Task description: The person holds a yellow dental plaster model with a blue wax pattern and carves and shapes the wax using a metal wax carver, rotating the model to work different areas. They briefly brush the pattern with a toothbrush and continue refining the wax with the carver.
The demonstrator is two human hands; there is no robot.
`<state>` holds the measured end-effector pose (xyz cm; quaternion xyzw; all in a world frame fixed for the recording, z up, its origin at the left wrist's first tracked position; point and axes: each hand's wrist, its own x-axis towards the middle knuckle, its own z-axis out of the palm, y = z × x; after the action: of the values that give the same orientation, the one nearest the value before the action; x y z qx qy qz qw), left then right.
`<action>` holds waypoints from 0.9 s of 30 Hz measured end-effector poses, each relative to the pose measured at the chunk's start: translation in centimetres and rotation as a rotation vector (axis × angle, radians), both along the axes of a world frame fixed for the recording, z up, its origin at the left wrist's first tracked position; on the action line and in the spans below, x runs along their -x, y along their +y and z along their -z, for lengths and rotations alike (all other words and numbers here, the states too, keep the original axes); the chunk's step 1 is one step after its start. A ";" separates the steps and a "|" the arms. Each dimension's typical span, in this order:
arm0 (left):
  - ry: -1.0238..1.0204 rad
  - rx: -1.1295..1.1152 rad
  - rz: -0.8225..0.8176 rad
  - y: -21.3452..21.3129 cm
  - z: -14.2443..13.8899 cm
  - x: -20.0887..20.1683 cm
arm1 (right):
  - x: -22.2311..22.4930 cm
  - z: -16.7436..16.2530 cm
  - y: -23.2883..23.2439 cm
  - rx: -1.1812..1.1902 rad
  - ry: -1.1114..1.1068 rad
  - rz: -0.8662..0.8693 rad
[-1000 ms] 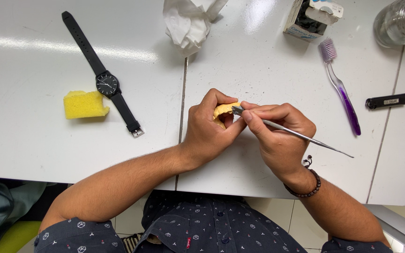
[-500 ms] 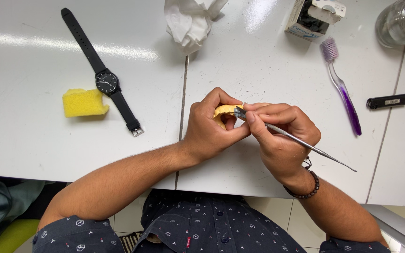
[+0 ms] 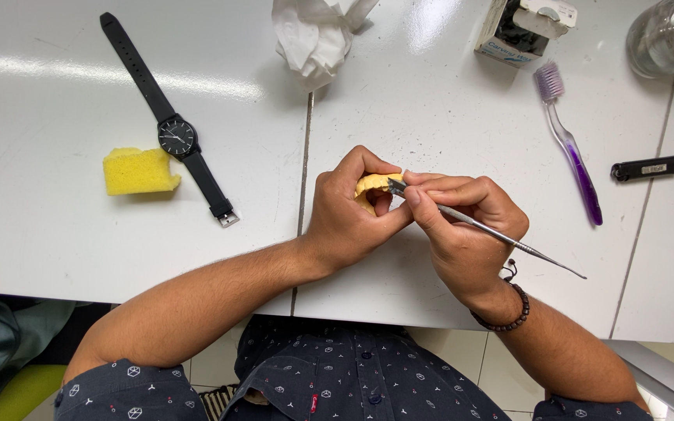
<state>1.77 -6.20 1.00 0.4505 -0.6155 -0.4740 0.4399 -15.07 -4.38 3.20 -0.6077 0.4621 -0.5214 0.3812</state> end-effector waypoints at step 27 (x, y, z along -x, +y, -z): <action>0.002 0.002 -0.024 0.3 0.3 0.1 | -0.4 0.3 0.3 0.012 0.006 0.019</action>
<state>1.70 -5.91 0.66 0.4571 -0.6100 -0.4684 0.4467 -14.64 -4.07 2.88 -0.6072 0.4660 -0.5257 0.3711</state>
